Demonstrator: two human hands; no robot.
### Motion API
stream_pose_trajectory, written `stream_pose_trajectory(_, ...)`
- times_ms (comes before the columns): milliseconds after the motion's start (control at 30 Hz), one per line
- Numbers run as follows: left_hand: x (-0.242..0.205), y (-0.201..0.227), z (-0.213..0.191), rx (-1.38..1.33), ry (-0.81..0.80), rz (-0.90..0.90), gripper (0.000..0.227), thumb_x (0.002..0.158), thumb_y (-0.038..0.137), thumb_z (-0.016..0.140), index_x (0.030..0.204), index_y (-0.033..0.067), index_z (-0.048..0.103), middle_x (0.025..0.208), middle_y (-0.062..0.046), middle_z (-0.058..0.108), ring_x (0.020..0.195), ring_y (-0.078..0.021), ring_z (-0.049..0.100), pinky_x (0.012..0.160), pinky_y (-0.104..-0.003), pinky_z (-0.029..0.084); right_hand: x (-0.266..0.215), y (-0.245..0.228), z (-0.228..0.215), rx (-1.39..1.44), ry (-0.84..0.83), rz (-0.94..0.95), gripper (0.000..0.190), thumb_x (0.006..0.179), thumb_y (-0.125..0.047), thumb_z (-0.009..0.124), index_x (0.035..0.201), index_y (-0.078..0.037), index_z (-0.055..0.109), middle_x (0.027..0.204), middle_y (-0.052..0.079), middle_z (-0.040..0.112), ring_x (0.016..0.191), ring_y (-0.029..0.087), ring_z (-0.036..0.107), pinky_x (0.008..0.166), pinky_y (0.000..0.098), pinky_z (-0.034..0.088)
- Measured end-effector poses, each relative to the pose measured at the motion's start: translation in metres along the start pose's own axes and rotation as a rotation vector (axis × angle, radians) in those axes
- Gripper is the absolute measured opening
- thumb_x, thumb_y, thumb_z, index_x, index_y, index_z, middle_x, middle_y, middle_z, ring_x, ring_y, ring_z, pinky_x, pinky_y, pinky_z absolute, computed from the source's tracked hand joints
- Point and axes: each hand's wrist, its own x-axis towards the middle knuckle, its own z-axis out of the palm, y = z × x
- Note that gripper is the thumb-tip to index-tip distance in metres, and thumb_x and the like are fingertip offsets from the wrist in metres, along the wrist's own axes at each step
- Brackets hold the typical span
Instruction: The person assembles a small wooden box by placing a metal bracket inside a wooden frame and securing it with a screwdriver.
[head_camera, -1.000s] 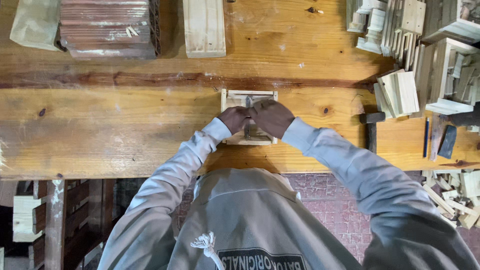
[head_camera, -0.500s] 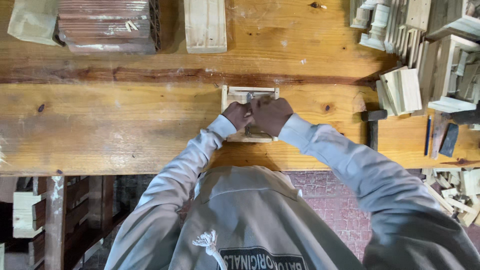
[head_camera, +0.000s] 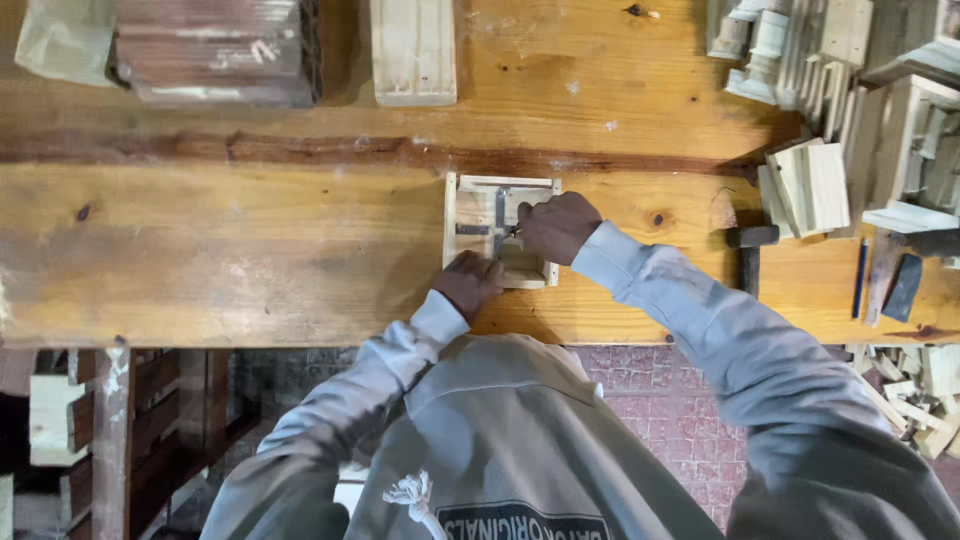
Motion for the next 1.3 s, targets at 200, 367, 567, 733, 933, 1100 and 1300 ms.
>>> stream_pose_trajectory(200,0.009,0.002,0.026,0.090,0.115,0.058,0.038,0.101,0.019,0.063,0.134,0.0024,0.057,0.126,-0.020,0.069,0.119,-0.0330,0.066,0.117,-0.051,0.038,-0.004,-0.007,-0.022,0.019,-0.031,-0.010,0.040,0.097,-0.008,0.050,0.133,0.009,0.053,0.087,0.020,0.075,0.077,0.036,0.076,0.066,0.0492,0.060)
stream_pose_trajectory(367,0.017,-0.001,0.074,0.120,0.303,0.081,0.027,0.098,0.015,0.064,0.122,0.0020,0.061,0.107,-0.016,0.070,0.106,-0.0305,0.070,0.111,-0.048,0.045,-0.006,-0.013,-0.028,-0.044,0.009,-0.020,0.041,0.098,-0.016,0.059,0.134,0.002,0.051,0.105,0.021,0.068,0.089,0.039,0.074,0.070,0.0514,0.059)
stream_pose_trajectory(567,0.016,0.011,0.049,0.106,0.233,0.011,0.023,0.101,0.010,0.055,0.122,-0.0003,0.058,0.108,-0.021,0.067,0.103,-0.0353,0.067,0.101,-0.048,0.047,-0.021,-0.016,-0.023,-0.042,0.294,-0.197,0.015,0.093,-0.008,0.064,0.108,-0.005,0.064,0.100,0.010,0.061,0.087,0.033,0.073,0.068,0.0416,0.060)
stream_pose_trajectory(733,0.032,0.010,0.040,0.049,0.130,-0.071,0.030,0.100,0.016,0.055,0.127,0.0027,0.055,0.136,-0.022,0.055,0.117,-0.0384,0.060,0.099,-0.048,0.045,-0.020,-0.002,-0.017,-0.050,0.227,-0.178,0.012,0.094,-0.005,0.063,0.106,-0.004,0.064,0.096,0.008,0.060,0.084,0.031,0.071,0.066,0.0396,0.059)
stream_pose_trajectory(933,0.048,0.003,0.040,0.020,-0.240,-0.185,0.044,0.108,0.024,0.043,0.146,0.0029,0.041,0.155,-0.020,0.041,0.148,-0.0367,0.034,0.114,-0.047,0.036,-0.018,0.005,-0.008,-0.026,0.167,-0.154,0.010,0.102,-0.012,0.057,0.112,-0.009,0.058,0.100,0.007,0.057,0.083,0.029,0.070,0.067,0.0389,0.058)
stream_pose_trajectory(1100,0.061,0.000,0.013,-0.052,-0.494,-0.232,0.048,0.101,0.017,0.048,0.145,0.0042,0.035,0.112,-0.018,0.071,0.146,-0.0368,0.035,0.118,-0.047,0.033,-0.013,0.004,-0.001,-0.103,0.388,-0.240,0.013,0.099,-0.011,0.062,0.111,-0.009,0.058,0.102,0.008,0.055,0.086,0.030,0.069,0.067,0.0397,0.058)
stream_pose_trajectory(1300,0.065,0.009,0.010,-0.046,-0.482,-0.279,0.049,0.102,0.014,0.046,0.148,0.0008,0.032,0.132,-0.023,0.063,0.146,-0.0356,0.035,0.110,-0.046,0.045,0.007,0.022,0.014,-0.152,0.258,-0.279,0.014,0.099,-0.018,0.065,0.111,-0.011,0.064,0.106,0.010,0.058,0.087,0.031,0.071,0.070,0.0404,0.060)
